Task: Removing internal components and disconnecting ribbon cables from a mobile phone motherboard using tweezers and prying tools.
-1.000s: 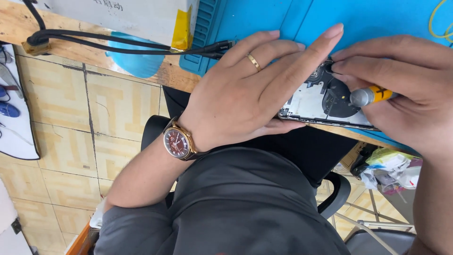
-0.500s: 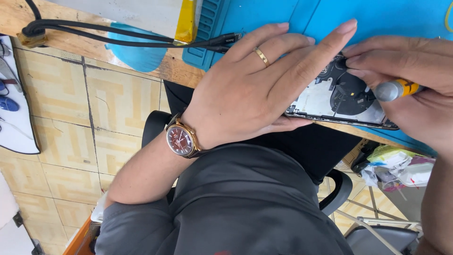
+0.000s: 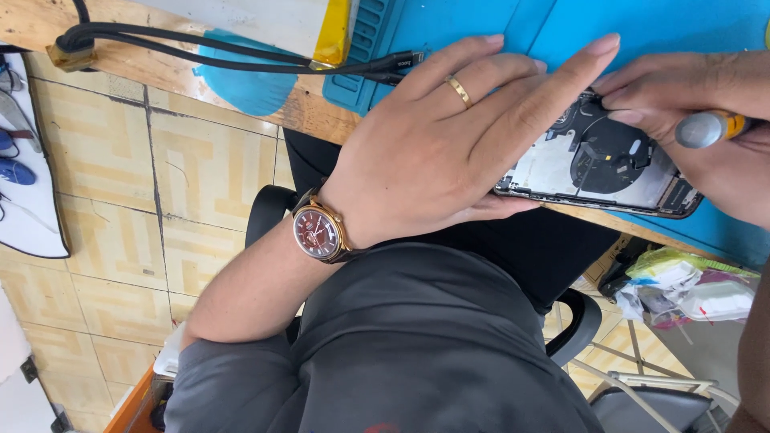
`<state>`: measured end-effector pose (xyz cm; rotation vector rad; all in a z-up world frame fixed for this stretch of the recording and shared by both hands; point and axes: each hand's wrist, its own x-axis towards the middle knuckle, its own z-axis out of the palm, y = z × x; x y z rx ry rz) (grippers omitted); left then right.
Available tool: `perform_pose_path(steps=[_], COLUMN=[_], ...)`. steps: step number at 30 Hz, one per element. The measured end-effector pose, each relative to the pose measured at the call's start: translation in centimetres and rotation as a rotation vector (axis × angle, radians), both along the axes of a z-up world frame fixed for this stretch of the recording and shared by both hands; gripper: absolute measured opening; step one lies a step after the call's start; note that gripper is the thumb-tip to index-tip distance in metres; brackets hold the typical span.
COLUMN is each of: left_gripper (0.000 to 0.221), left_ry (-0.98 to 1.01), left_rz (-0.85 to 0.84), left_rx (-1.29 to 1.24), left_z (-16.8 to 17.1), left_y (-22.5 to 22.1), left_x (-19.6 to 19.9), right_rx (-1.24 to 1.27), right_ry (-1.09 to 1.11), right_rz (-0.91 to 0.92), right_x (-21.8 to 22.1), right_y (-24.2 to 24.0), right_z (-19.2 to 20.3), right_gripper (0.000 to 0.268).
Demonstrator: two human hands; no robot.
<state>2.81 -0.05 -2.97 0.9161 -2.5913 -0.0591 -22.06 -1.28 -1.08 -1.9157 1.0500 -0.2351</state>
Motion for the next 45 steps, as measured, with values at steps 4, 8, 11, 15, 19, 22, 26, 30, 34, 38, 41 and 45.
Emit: perform_pose_path(steps=[4, 8, 11, 15, 19, 22, 26, 30, 34, 38, 41, 45], left_gripper=[0.08, 0.078, 0.079, 0.087, 0.072, 0.074, 0.087, 0.096, 0.099, 0.092, 0.095, 0.099], left_ry=[0.006, 0.002, -0.002, 0.011, 0.038, 0.038, 0.101, 0.127, 0.117, 0.14, 0.131, 0.115], left_rz=[0.005, 0.009, 0.007, 0.003, 0.002, -0.009, -0.045, -0.035, -0.039, -0.04, -0.041, -0.042], left_rx=[0.014, 0.008, 0.012, 0.041, 0.04, 0.058, 0.152, 0.194, 0.205, 0.208, 0.196, 0.16], left_z=[0.2, 0.1, 0.1, 0.0, -0.1, -0.2, -0.6, -0.4, -0.3, -0.4, -0.5, -0.8], left_y=[0.0, 0.0, 0.1, 0.1, 0.1, 0.0, 0.2, 0.4, 0.3, 0.3, 0.4, 0.3], left_x=[0.0, 0.0, 0.0, 0.1, 0.1, 0.1, 0.2, 0.2, 0.1, 0.0, 0.0, 0.0], right_rx=[0.034, -0.009, -0.032, -0.121, -0.058, -0.048, -0.108, -0.063, -0.024, -0.041, -0.129, -0.24], right_ry=[0.007, 0.038, 0.054, 0.118, 0.134, 0.052, 0.086, 0.065, 0.092, 0.104, 0.113, 0.136], right_rz=[0.054, -0.028, 0.004, 0.023, -0.095, -0.139, -0.084, -0.166, -0.226, -0.216, -0.122, 0.027], right_x=[-0.4, -0.1, -0.4, 0.2, 1.0, 1.0, 0.7, 0.8, 1.0, 1.1, 1.4, 1.8], right_y=[-0.2, 0.2, 0.2, 0.6, 1.1, 0.8, 0.3, 0.3, 0.3, 0.1, -0.2, -0.4], right_z=[-0.3, -0.2, -0.3, 0.3, 0.9, 1.0, 1.1, 1.1, 1.4, 1.7, 2.2, 2.6], right_gripper=[0.033, 0.018, 0.02, 0.019, 0.015, 0.014, 0.015, 0.01, 0.007, 0.009, 0.01, 0.018])
